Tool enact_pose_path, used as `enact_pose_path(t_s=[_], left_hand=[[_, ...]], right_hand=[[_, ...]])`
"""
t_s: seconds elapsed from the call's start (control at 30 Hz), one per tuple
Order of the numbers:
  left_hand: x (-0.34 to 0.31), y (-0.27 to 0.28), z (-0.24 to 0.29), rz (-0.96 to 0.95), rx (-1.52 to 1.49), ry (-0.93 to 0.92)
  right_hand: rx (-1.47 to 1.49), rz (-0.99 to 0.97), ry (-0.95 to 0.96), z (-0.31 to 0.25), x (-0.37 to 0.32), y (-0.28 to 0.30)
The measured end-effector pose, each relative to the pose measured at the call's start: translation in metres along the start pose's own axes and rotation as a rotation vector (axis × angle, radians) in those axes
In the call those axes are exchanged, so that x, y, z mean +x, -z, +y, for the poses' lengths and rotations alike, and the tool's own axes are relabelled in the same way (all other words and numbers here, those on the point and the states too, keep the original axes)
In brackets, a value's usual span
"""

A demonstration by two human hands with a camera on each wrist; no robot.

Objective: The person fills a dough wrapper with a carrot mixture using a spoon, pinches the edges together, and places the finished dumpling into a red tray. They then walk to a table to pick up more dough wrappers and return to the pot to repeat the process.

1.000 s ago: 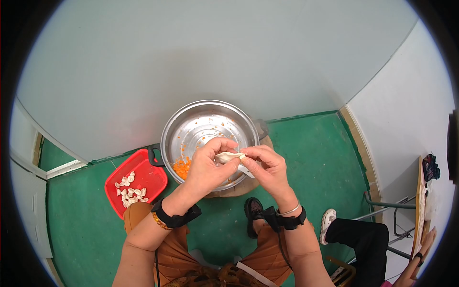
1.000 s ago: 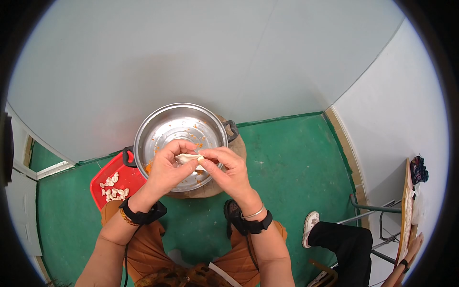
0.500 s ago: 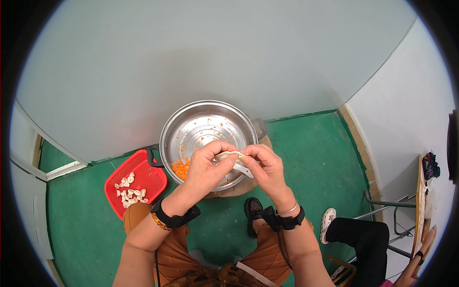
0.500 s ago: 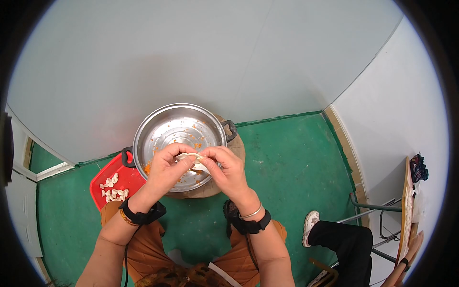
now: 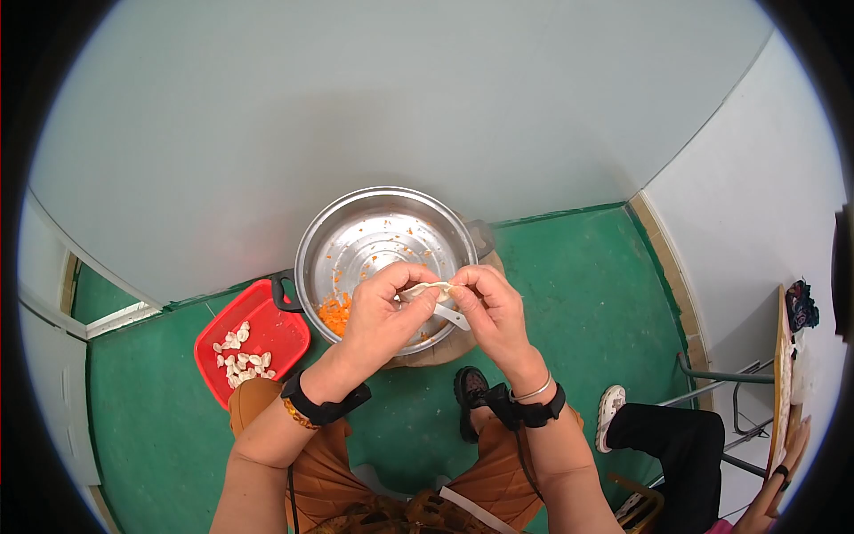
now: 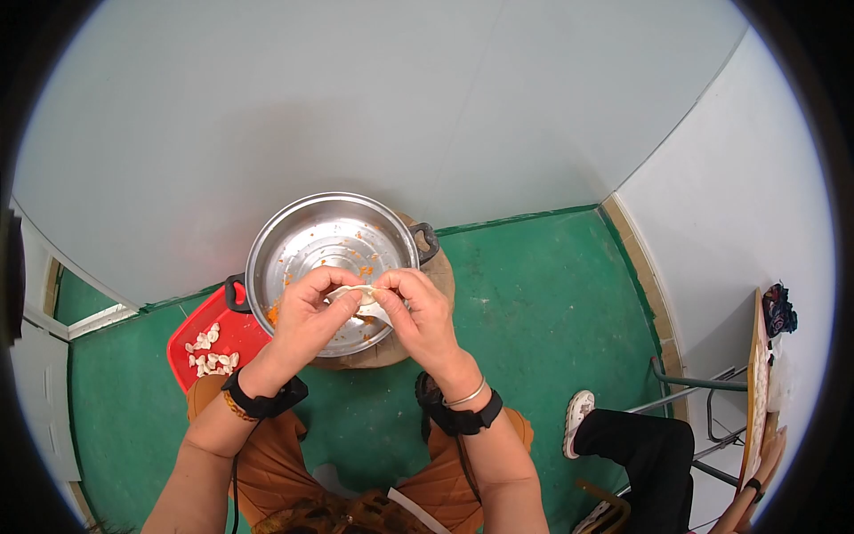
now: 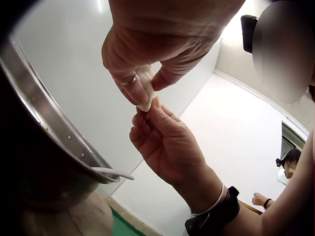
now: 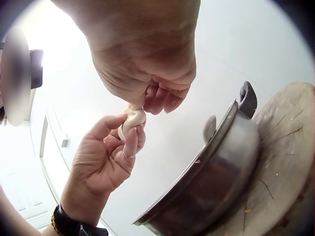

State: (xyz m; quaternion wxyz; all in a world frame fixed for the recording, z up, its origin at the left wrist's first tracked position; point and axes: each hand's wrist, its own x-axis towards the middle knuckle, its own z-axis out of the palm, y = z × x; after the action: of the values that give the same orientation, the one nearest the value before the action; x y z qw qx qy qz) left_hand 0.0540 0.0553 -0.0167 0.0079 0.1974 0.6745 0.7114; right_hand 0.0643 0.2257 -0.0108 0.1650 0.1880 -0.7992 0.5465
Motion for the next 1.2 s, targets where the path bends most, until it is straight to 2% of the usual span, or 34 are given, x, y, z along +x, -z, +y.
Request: enact_pose_path(t_s=[0.17,0.33,0.63,0.73,0.87,1.07,1.2], left_hand=[[0.001,0.000,0.008,0.008,-0.023,0.090],[0.001,0.002,0.004,0.010,0.036,0.046],[0.001,0.002,0.006,0.046,0.107,0.015],[0.002,0.005,0.001,0.019,0.060,0.053],[0.003,0.005,0.010,-0.002,-0.005,0.144],[0.003,0.002,0.005,0.038,-0.181,0.164],[0.003,0.004,0.006,-0.002,-0.086,0.155]], right_hand=[[0.038,0.044,0.080,0.003,0.000,-0.001],[-0.061,-0.006,0.159,-0.001,0.001,0.003],[0.025,-0.088,0.049,-0.004,0.001,0.001],[-0.040,-0.082,0.163,0.000,0.002,0.000],[-0.033,-0.082,0.145,0.000,0.003,0.002],[-0.080,-0.050,0.151,-0.004,0.003,0.002],[-0.100,-0.023,0.156,-0.003,0.003,0.001]])
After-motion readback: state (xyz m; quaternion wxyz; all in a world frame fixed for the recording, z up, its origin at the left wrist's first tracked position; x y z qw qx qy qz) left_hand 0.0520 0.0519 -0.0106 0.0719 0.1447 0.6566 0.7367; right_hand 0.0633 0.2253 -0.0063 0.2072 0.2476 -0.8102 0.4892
